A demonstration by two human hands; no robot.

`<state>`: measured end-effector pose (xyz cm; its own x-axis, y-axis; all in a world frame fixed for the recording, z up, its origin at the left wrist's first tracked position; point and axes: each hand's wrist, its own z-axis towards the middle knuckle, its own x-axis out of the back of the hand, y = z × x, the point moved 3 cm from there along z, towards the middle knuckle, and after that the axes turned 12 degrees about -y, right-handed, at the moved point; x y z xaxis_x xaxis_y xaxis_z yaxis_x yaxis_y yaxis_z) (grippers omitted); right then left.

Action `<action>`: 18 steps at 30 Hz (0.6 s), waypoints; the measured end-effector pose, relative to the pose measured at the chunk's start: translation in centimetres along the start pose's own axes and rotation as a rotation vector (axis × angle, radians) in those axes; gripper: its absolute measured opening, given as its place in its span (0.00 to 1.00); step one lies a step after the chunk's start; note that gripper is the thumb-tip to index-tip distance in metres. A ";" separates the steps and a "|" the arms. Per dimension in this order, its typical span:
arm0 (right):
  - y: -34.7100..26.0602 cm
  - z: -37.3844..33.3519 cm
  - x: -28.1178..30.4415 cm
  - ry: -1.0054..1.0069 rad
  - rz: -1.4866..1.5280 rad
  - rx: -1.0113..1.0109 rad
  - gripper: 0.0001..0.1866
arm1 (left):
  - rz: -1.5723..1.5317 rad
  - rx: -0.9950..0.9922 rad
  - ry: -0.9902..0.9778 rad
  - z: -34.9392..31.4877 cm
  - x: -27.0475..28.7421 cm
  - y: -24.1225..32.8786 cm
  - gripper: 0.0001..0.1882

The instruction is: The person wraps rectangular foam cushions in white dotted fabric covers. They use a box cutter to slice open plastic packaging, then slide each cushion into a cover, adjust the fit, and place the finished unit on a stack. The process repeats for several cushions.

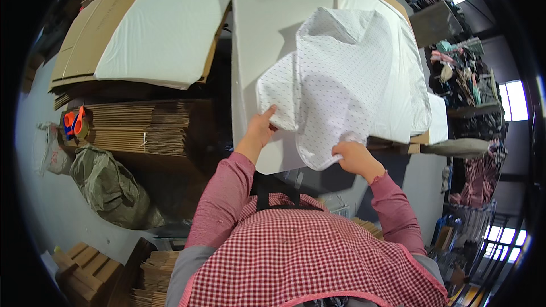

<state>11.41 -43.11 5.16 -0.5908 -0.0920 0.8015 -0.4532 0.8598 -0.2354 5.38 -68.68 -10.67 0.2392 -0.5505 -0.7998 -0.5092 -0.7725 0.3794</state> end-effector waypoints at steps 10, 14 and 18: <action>4.1 1.9 -4.5 0.220 0.213 0.090 0.10 | -0.053 -0.285 0.256 -3.1 5.4 6.1 0.18; 2.8 3.9 -5.2 0.180 0.280 0.223 0.13 | 0.261 -0.303 0.457 -5.2 8.1 5.2 0.12; 0.7 4.5 -5.5 -0.020 0.236 0.297 0.11 | 0.655 -0.344 0.577 -7.2 8.5 6.2 0.10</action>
<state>11.28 -44.25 -1.87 -0.7139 0.0789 0.6958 -0.4751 0.6754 -0.5640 10.17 -80.45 -11.81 0.4113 -0.9096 -0.0590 -0.4367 -0.2534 0.8632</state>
